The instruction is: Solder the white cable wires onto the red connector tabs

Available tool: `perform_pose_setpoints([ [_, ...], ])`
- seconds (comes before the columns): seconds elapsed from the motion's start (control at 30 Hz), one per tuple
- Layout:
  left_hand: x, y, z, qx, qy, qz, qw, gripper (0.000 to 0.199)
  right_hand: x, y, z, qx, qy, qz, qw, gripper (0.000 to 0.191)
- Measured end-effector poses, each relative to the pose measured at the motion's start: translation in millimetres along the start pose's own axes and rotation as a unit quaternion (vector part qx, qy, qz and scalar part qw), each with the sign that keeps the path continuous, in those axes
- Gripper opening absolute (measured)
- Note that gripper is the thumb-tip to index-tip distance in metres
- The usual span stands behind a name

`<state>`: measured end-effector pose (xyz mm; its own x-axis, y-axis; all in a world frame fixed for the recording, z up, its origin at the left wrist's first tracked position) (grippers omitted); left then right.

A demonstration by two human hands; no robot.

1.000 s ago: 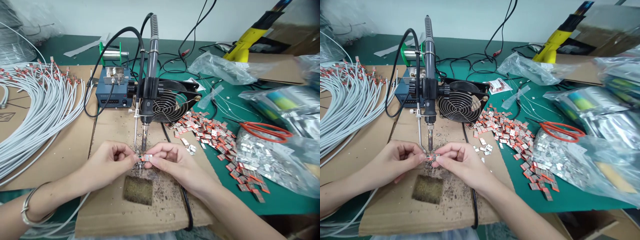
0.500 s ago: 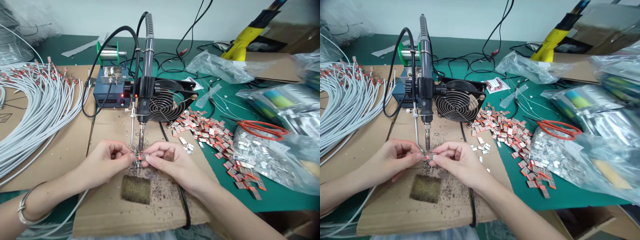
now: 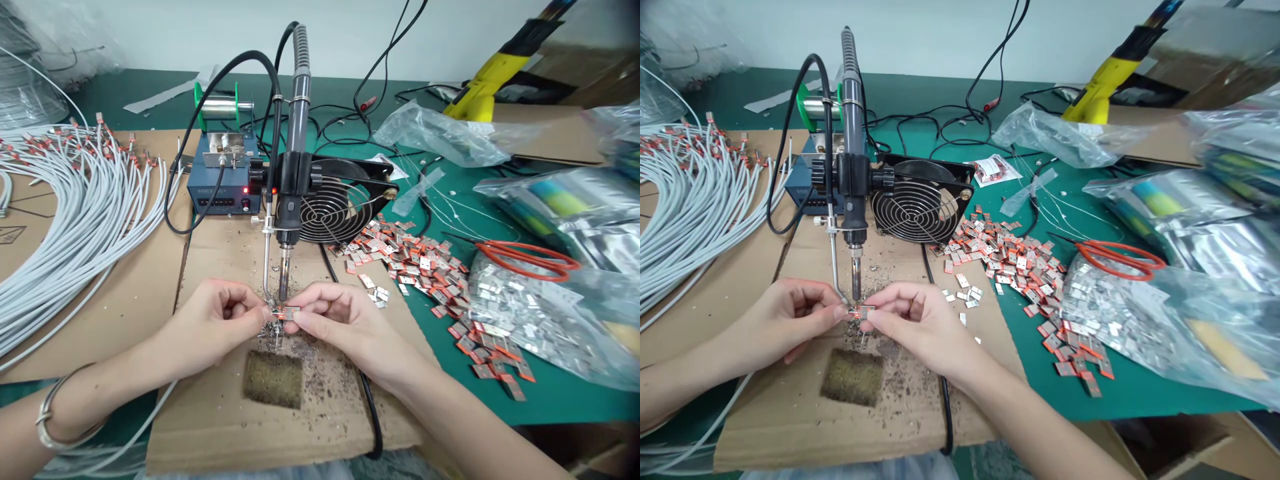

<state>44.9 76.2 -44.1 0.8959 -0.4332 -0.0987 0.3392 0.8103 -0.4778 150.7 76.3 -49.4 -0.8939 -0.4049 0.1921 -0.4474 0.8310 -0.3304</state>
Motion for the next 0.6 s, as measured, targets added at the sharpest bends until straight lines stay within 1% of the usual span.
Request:
perform_pose_setpoints([
  [0.2,0.0,-1.4,-1.7,-0.002,0.000,0.000,1.000,0.028,-1.9,-0.7,1.5,0.003,-0.003,0.008,1.000,0.017],
  [0.47,0.2,-1.0,-2.0,-0.002,-0.002,-0.004,1.000,0.028,1.6,-0.6,1.0,-0.006,0.017,-0.013,1.000,0.014],
  [0.6,0.5,-0.2,-2.1,-0.003,0.000,-0.002,1.000,0.025,-1.9,0.5,2.1,0.000,-0.013,0.009,1.000,0.018],
])
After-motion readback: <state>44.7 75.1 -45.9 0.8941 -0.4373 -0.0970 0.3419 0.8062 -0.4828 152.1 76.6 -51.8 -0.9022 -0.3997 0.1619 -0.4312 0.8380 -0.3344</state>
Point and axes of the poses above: each hand's wrist, its own y-axis towards the middle knuckle, its own x-axis out of the palm, z = x × y, the point moved 10 cm from there along y, towards the middle knuckle, and after that the axes turned 9 degrees about -y, right-handed, at the moved point
